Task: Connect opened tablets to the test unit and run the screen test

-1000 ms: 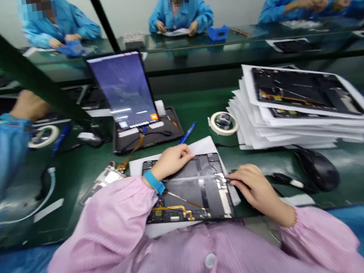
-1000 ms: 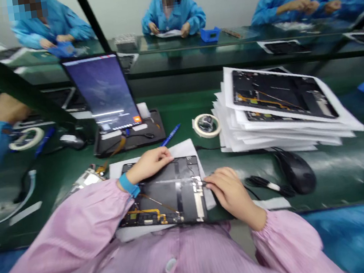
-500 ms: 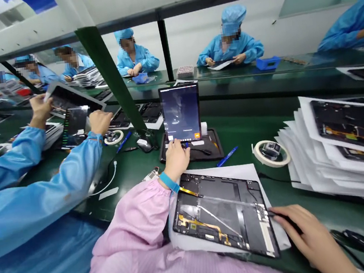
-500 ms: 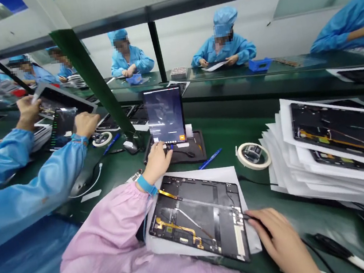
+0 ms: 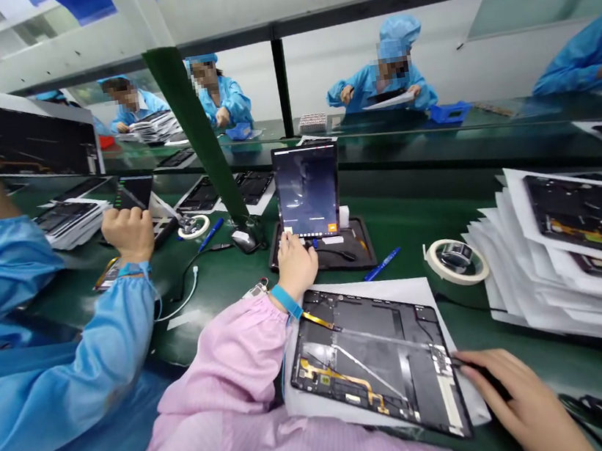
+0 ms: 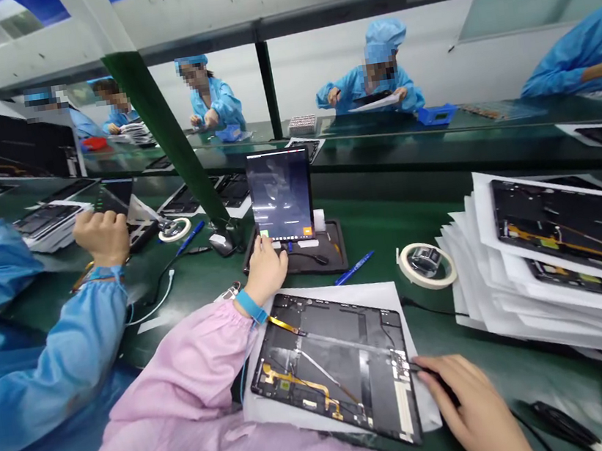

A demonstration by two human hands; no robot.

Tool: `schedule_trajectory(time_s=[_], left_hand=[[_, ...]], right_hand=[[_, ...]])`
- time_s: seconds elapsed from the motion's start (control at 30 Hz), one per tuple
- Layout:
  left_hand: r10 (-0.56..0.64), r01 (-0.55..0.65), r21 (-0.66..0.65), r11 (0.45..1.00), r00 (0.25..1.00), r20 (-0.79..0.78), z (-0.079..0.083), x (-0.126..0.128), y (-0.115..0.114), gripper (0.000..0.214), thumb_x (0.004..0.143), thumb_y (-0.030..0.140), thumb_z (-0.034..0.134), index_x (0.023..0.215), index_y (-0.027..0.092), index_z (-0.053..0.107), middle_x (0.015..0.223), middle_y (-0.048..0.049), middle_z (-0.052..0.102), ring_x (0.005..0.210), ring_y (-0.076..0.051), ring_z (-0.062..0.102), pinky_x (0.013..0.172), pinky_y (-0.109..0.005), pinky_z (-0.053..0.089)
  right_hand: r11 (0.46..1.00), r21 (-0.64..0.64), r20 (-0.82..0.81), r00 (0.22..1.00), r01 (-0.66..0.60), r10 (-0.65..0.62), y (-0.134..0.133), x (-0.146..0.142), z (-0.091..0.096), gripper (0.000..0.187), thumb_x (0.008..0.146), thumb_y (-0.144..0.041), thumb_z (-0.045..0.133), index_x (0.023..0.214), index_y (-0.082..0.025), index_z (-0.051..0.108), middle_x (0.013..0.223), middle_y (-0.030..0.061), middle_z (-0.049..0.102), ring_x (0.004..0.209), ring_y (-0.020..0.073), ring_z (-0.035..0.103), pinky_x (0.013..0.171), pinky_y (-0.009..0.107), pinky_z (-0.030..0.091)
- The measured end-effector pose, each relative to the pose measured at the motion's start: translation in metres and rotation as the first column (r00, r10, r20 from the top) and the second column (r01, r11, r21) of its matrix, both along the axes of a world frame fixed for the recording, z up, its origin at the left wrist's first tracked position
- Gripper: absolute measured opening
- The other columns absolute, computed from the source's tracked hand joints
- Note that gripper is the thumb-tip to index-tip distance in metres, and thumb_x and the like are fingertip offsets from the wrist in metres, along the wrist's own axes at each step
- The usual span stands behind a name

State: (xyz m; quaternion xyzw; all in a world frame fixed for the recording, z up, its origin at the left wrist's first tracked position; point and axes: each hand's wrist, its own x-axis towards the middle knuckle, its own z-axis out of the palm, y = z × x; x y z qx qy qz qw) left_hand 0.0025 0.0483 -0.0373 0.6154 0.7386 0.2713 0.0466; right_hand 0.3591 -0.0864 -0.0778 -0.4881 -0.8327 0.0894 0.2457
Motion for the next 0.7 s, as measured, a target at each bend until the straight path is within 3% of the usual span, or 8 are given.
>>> schedule_trajectory(time_s=[0.5, 0.7], left_hand=[[-0.047, 0.048, 0.045, 0.998, 0.999, -0.009, -0.001, 0.002, 0.000, 0.046, 0.087, 0.026, 0.043, 0.127, 0.003, 0.041, 0.141, -0.0250, 0.040, 0.138, -0.032, 0.027, 0.109, -0.046, 0.033], [-0.071, 0.070, 0.110, 0.991, 0.997, 0.000, 0.010, 0.001, 0.005, 0.046, 0.086, 0.023, 0.041, 0.129, 0.006, 0.041, 0.142, -0.0196, 0.041, 0.135, -0.029, 0.031, 0.108, -0.045, 0.034]], right_hand=[[1.000, 0.003, -0.004, 1.000, -0.004, 0.004, 0.001, 0.000, 0.001, 0.025, 0.090, -0.040, 0.049, 0.100, -0.023, 0.065, 0.092, 0.0065, 0.067, 0.084, 0.0221, 0.064, 0.073, 0.035, 0.054], [1.000, 0.018, -0.008, 1.000, -0.009, 0.009, 0.001, 0.001, 0.001, 0.023, 0.089, -0.039, 0.050, 0.100, -0.024, 0.064, 0.092, 0.0047, 0.067, 0.084, 0.0208, 0.064, 0.074, 0.034, 0.054]])
